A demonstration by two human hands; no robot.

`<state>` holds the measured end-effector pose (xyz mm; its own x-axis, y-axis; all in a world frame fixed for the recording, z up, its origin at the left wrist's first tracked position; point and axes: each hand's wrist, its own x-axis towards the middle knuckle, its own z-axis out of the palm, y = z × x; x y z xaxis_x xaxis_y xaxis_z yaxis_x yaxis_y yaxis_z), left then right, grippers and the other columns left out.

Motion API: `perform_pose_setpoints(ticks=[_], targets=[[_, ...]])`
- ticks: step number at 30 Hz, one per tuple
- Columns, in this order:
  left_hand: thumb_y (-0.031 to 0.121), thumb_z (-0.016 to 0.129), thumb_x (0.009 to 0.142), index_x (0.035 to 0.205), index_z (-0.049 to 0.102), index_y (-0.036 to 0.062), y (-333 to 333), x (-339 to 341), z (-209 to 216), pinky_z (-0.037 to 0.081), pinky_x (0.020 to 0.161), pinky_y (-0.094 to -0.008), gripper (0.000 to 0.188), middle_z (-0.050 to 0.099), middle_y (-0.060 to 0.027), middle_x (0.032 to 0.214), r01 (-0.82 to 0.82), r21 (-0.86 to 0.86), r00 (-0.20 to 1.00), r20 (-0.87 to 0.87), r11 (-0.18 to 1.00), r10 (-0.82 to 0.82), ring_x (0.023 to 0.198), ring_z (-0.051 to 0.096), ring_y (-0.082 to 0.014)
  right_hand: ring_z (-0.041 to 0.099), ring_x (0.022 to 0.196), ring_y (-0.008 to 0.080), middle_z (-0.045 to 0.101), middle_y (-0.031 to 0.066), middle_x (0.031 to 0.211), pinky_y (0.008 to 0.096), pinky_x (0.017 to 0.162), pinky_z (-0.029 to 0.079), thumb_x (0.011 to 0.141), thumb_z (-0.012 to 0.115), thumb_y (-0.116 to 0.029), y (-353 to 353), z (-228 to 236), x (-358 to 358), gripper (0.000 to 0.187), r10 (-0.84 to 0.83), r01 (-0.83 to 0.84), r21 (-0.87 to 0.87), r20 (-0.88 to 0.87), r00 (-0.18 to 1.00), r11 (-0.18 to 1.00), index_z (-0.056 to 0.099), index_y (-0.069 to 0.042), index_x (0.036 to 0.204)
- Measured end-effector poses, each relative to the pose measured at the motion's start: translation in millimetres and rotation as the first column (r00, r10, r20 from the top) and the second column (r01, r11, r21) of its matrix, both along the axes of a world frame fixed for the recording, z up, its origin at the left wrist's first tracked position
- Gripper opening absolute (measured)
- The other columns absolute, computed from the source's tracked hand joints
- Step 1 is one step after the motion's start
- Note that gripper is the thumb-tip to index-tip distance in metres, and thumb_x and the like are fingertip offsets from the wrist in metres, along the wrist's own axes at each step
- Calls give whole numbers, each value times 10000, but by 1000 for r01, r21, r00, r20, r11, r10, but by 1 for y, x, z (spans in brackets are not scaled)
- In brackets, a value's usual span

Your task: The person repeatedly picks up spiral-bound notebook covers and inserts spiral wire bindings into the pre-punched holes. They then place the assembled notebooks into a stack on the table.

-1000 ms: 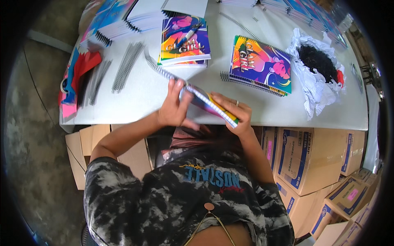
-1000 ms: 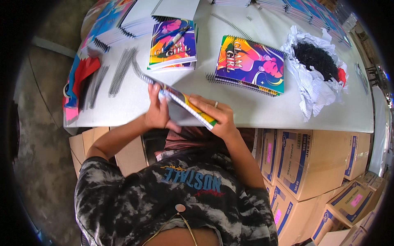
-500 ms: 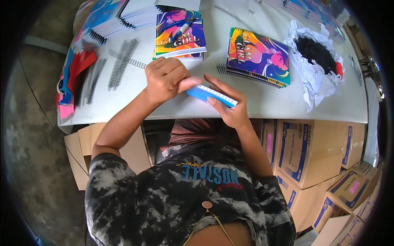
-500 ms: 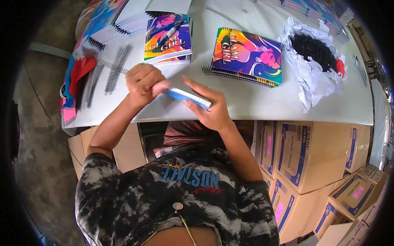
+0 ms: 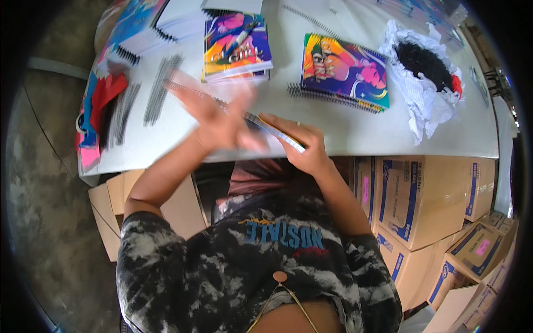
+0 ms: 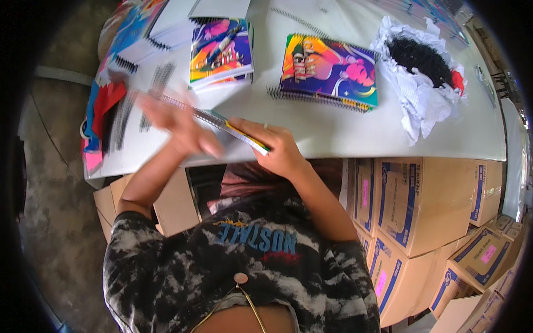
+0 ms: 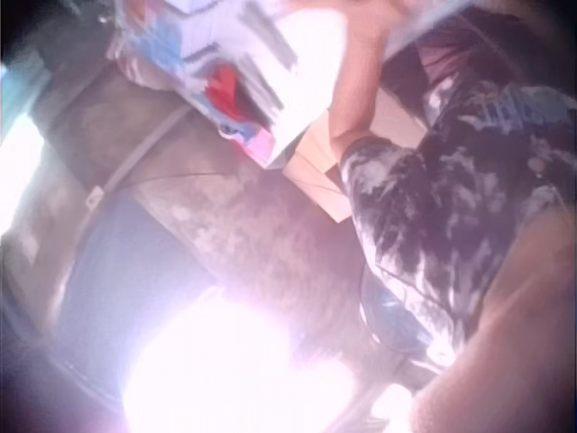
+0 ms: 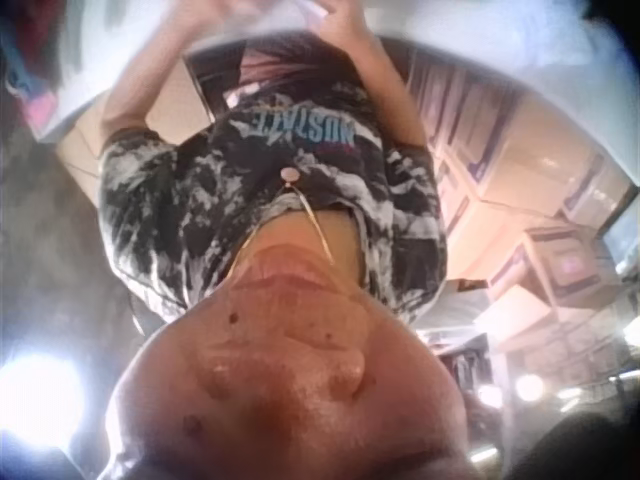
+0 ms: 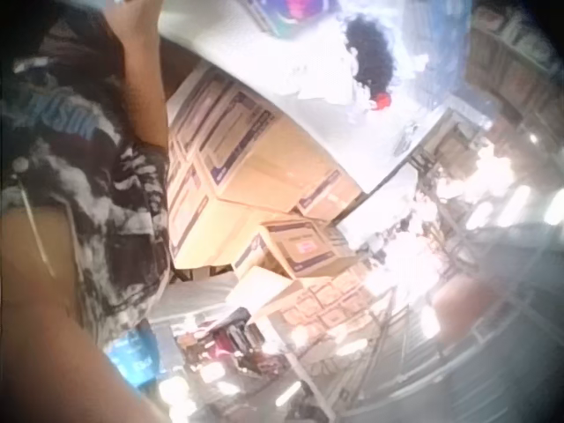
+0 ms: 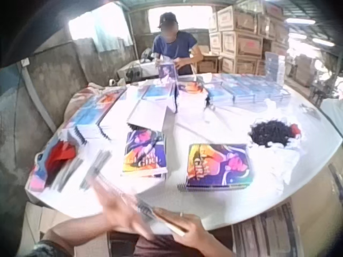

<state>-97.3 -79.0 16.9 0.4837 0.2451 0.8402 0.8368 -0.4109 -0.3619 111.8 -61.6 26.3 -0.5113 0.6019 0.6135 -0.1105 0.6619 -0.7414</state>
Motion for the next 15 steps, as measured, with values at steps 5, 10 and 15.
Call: perform_pose_setpoints(ticks=[5,10,15], targets=[[791,376,692,1297,382,-42,-21,26,-23,50,1010,-591,1029,211,-313,1376,148,-454,985,150,878,-89,1262,204,-478,634,895,255,613,112,1098,303,743,506,696,551,103,1,0,-1,474,-13,10,-88,-32,999,996,579,-48,1144],[738,371,736,1276,410,-13,-12,28,19,33,1013,-587,925,265,-321,1335,113,-230,994,35,967,-108,1276,204,-463,632,892,286,618,143,1067,318,746,503,693,539,109,-3,1,-3,492,17,-16,-86,5,1000,996,568,-52,1157],[510,482,855,1273,294,-111,-37,43,-16,325,902,-596,772,295,-296,1326,160,-599,984,32,785,-176,1200,306,-499,636,859,290,633,156,1000,317,733,493,737,588,20,5,-5,-1,426,-43,28,-193,-72,996,981,571,-68,1154]])
